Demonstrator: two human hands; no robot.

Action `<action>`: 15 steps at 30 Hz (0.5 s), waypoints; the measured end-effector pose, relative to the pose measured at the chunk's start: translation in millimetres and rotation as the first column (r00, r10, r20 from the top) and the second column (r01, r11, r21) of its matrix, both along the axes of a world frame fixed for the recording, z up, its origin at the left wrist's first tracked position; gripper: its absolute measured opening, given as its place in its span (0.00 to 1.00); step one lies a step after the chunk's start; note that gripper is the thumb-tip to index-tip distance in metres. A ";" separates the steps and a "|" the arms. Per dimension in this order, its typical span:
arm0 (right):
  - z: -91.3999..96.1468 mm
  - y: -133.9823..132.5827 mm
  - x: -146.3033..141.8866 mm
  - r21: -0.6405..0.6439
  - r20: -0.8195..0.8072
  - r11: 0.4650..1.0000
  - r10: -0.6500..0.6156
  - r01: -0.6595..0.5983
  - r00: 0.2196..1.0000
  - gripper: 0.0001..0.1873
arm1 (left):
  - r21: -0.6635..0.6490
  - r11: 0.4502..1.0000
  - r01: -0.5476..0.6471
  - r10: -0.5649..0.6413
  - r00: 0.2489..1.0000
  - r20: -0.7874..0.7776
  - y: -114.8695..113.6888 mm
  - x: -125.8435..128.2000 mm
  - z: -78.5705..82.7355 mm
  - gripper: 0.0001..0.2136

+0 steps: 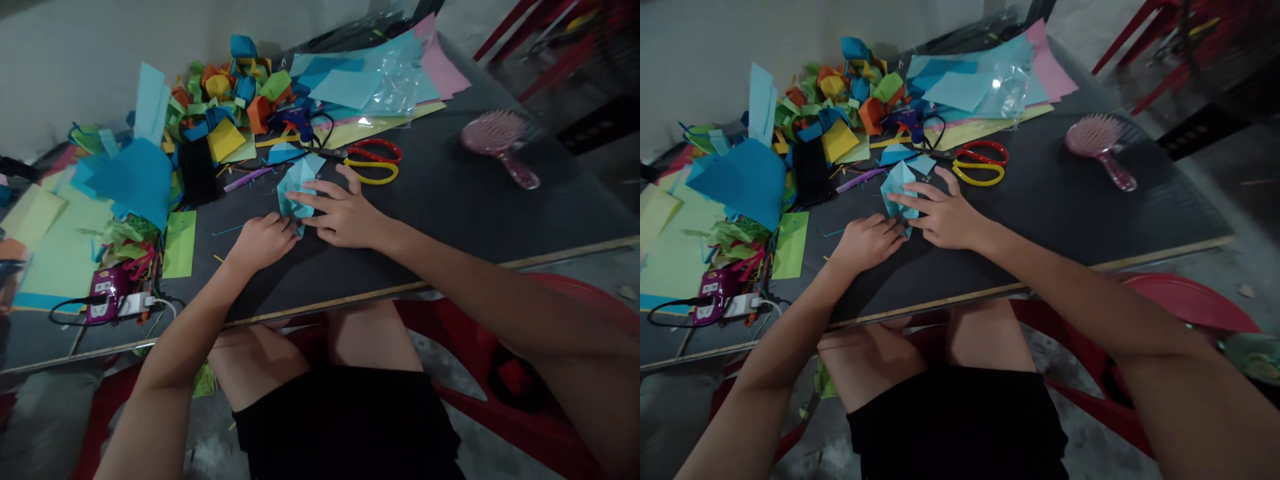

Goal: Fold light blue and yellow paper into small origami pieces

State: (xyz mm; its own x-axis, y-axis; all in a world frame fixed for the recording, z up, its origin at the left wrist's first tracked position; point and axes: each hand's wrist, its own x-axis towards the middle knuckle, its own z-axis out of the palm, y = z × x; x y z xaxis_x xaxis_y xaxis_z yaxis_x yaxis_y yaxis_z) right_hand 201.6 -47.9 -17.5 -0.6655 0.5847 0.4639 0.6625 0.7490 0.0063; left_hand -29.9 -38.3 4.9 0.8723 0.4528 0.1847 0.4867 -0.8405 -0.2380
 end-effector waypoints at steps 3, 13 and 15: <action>-1.5 -9.8 -4.5 -0.037 -0.013 0.996 -0.085 0.084 0.996 0.14 | -0.024 1.000 -0.005 0.005 1.000 -0.008 -3.4 2.3 -0.4 0.18; 2.9 -21.0 -32.4 -0.116 -0.096 0.965 -0.246 0.235 0.965 0.18 | -0.028 0.999 0.019 -0.019 1.000 -0.009 -2.6 3.5 -2.2 0.18; 0.2 -20.7 -31.8 -0.151 -0.144 0.951 -0.292 0.270 0.946 0.16 | -0.034 0.999 0.030 -0.030 1.000 0.003 -2.2 2.9 -3.1 0.18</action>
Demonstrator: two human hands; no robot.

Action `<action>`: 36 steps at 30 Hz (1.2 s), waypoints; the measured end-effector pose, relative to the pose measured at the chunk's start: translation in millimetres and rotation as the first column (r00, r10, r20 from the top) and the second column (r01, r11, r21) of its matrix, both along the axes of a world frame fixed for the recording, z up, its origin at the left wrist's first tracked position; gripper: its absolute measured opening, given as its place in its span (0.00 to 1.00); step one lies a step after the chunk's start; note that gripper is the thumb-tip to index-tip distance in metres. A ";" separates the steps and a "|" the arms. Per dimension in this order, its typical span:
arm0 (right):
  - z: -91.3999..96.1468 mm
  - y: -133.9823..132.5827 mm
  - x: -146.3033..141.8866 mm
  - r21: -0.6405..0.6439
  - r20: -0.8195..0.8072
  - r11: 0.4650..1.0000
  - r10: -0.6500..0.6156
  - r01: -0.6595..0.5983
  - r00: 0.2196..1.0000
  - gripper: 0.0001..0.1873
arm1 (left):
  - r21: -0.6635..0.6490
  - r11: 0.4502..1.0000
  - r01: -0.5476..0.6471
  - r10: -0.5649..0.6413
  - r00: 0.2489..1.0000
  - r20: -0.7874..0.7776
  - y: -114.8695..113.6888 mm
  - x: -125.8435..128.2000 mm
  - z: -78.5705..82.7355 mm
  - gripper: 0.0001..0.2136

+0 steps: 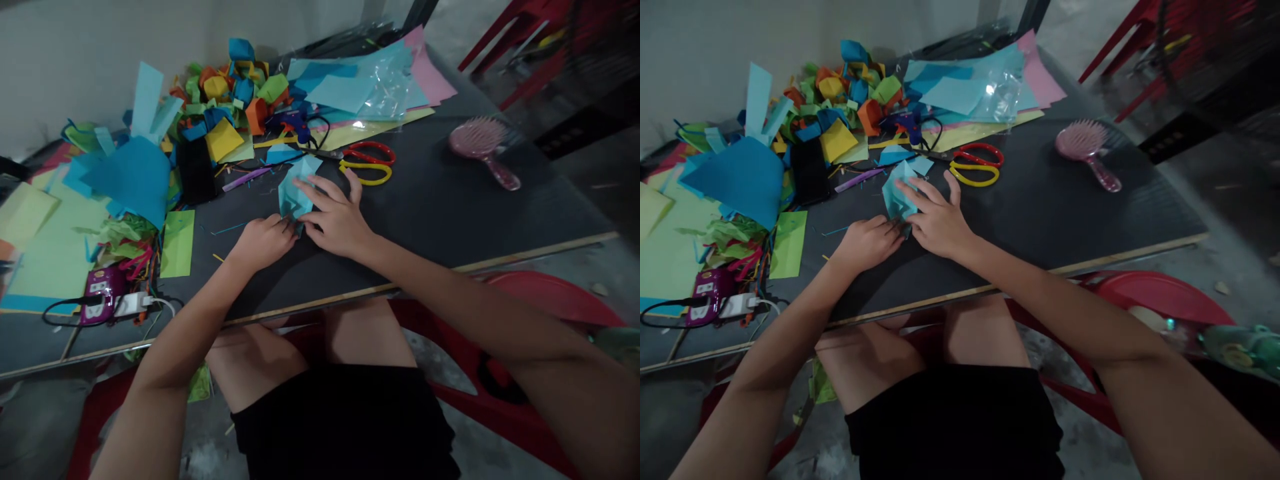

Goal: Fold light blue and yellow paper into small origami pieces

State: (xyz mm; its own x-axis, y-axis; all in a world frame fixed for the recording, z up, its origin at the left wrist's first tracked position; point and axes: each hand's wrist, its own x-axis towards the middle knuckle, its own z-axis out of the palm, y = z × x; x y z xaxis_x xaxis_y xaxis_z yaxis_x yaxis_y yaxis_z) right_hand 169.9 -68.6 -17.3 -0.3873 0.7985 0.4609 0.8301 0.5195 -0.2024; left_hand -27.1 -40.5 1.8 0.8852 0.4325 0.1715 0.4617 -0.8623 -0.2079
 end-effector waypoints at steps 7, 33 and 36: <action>-4.2 0.3 -0.2 0.002 -0.062 1.000 -0.019 0.019 0.998 0.15 | -0.071 0.997 -0.024 0.027 0.999 0.045 3.1 -3.0 -2.9 0.18; 0.8 -10.8 0.2 0.053 0.155 0.990 0.118 -0.127 0.981 0.21 | -0.131 0.989 -0.073 0.083 0.994 0.077 16.7 -16.2 -6.7 0.16; 2.5 -3.8 9.7 0.044 0.159 0.989 0.131 -0.140 0.979 0.22 | -0.163 0.975 -0.153 0.174 0.977 0.124 25.6 -23.8 -9.8 0.17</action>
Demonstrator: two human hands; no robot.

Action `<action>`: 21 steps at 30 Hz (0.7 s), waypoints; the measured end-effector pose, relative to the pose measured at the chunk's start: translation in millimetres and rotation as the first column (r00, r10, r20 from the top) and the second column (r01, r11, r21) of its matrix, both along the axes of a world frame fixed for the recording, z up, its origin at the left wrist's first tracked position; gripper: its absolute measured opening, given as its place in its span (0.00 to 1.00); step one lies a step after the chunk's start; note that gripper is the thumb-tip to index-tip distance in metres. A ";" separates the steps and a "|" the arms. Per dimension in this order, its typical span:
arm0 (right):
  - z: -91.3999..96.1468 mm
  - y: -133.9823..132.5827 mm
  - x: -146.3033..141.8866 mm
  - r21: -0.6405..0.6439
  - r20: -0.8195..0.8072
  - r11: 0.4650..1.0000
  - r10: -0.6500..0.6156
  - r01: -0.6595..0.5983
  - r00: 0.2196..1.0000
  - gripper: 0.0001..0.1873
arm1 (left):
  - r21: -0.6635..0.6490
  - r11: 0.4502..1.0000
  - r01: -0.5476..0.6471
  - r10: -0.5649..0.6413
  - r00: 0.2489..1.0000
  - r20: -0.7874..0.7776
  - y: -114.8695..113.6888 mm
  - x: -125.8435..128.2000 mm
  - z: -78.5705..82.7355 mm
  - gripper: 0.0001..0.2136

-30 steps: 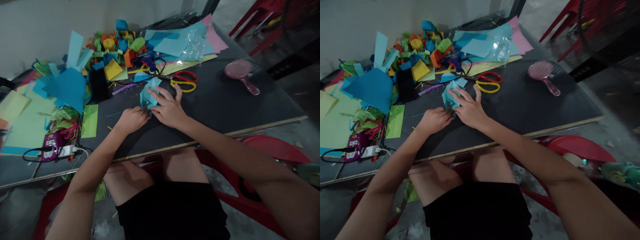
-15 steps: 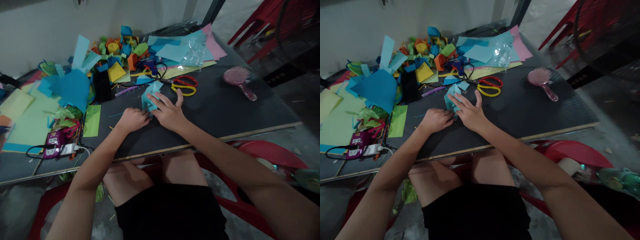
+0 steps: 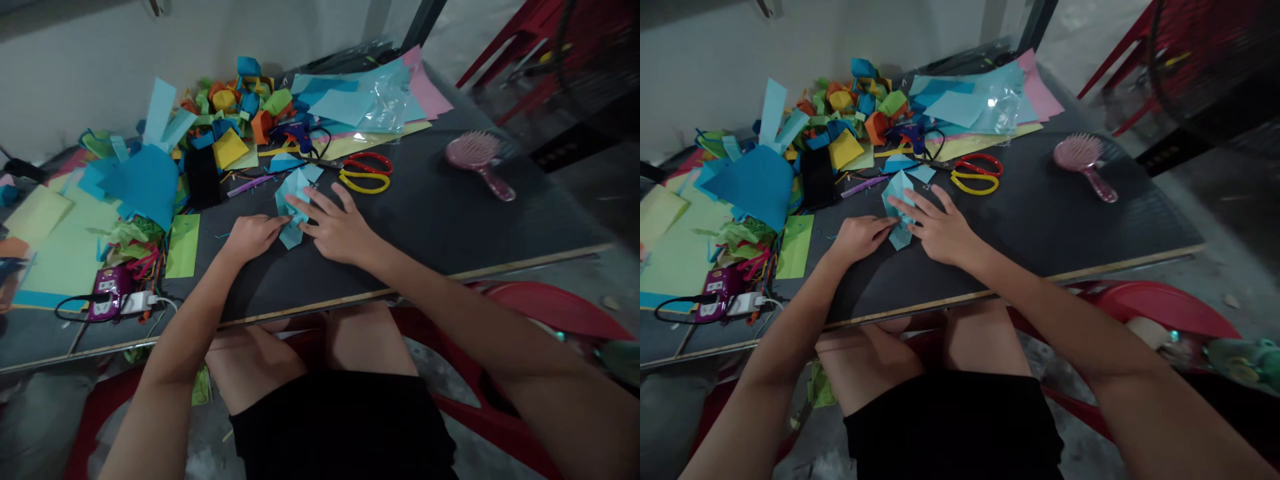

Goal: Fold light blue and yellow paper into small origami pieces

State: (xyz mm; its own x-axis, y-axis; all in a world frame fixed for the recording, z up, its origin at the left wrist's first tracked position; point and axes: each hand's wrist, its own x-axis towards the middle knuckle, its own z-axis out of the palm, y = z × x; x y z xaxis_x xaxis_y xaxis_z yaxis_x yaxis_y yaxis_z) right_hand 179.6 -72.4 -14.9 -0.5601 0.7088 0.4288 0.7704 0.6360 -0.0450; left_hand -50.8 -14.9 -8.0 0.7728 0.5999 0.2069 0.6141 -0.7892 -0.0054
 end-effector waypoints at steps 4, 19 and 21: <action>5.2 20.0 15.0 -0.037 0.034 0.998 0.048 -0.047 0.998 0.23 | 0.018 0.995 0.101 -0.101 0.994 0.048 5.8 -4.8 1.2 0.16; 0.9 21.8 -16.7 -0.006 0.027 0.996 0.085 -0.084 0.996 0.27 | 0.199 0.978 0.066 -0.055 0.997 -0.061 5.0 -0.2 -0.3 0.13; -0.1 24.9 -7.9 -0.042 -0.009 0.995 0.086 -0.086 0.996 0.25 | 0.171 0.981 0.094 -0.082 0.994 -0.075 4.0 -0.6 1.3 0.13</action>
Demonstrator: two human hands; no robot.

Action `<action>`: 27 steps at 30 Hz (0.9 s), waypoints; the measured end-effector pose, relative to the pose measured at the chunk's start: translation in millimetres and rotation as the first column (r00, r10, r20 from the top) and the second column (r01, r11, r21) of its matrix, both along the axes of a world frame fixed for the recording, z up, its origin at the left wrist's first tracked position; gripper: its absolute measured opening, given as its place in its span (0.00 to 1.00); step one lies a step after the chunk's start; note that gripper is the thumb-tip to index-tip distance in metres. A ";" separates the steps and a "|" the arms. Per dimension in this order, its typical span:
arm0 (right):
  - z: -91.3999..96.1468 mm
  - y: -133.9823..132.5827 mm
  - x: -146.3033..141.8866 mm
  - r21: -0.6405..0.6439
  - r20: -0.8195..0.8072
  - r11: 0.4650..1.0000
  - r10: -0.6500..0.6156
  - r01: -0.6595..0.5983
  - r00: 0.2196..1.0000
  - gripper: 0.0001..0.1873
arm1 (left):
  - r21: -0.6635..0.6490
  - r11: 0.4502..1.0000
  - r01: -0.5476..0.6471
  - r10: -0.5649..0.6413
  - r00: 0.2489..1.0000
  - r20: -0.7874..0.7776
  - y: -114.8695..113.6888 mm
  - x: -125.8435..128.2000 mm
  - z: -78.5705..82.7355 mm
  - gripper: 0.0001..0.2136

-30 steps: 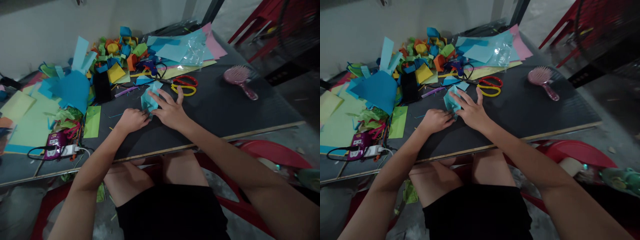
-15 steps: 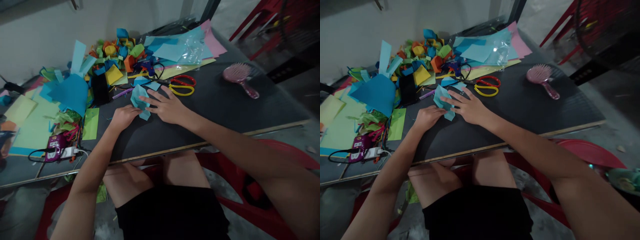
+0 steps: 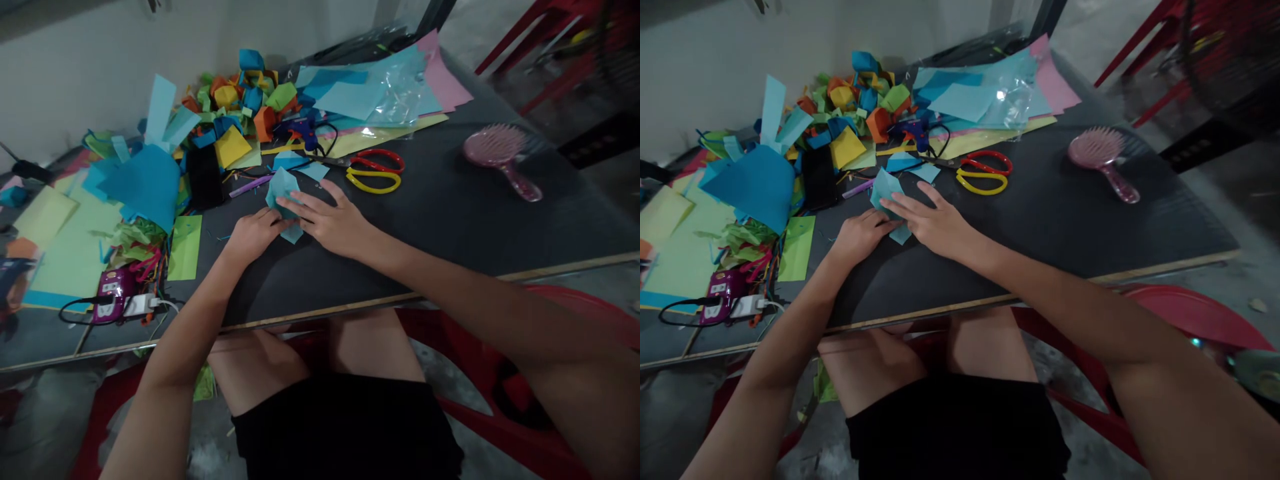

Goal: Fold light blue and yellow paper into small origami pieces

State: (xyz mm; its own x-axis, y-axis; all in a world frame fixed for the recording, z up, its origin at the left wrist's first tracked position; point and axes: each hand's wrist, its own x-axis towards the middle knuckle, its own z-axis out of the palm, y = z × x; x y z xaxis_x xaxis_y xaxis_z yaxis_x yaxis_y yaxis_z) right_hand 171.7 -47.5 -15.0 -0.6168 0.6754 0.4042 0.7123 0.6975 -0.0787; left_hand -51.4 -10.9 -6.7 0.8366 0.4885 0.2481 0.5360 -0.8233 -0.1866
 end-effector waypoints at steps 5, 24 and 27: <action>-3.2 3.0 11.2 -0.002 -0.018 0.997 -0.076 0.076 0.997 0.19 | -0.003 0.998 0.056 -0.056 0.996 -0.072 -1.4 3.6 7.5 0.14; 0.4 -18.4 -10.6 -0.107 -0.039 0.972 -0.214 0.209 0.976 0.19 | -0.097 0.995 0.019 -0.031 0.991 -0.127 -3.9 5.0 10.8 0.16; 1.7 -15.6 -5.1 -0.111 -0.033 0.976 -0.195 0.190 0.980 0.19 | -0.075 0.997 0.014 -0.024 0.989 -0.146 -4.6 2.1 13.9 0.16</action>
State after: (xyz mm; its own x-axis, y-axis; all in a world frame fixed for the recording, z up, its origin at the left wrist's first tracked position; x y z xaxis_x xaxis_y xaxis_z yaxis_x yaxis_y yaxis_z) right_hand 166.7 -63.1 -13.2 -0.4548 0.8203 0.3467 0.8265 0.5338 -0.1787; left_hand -49.4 -15.5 7.2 0.8706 0.4845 0.0855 0.4914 -0.8476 -0.2004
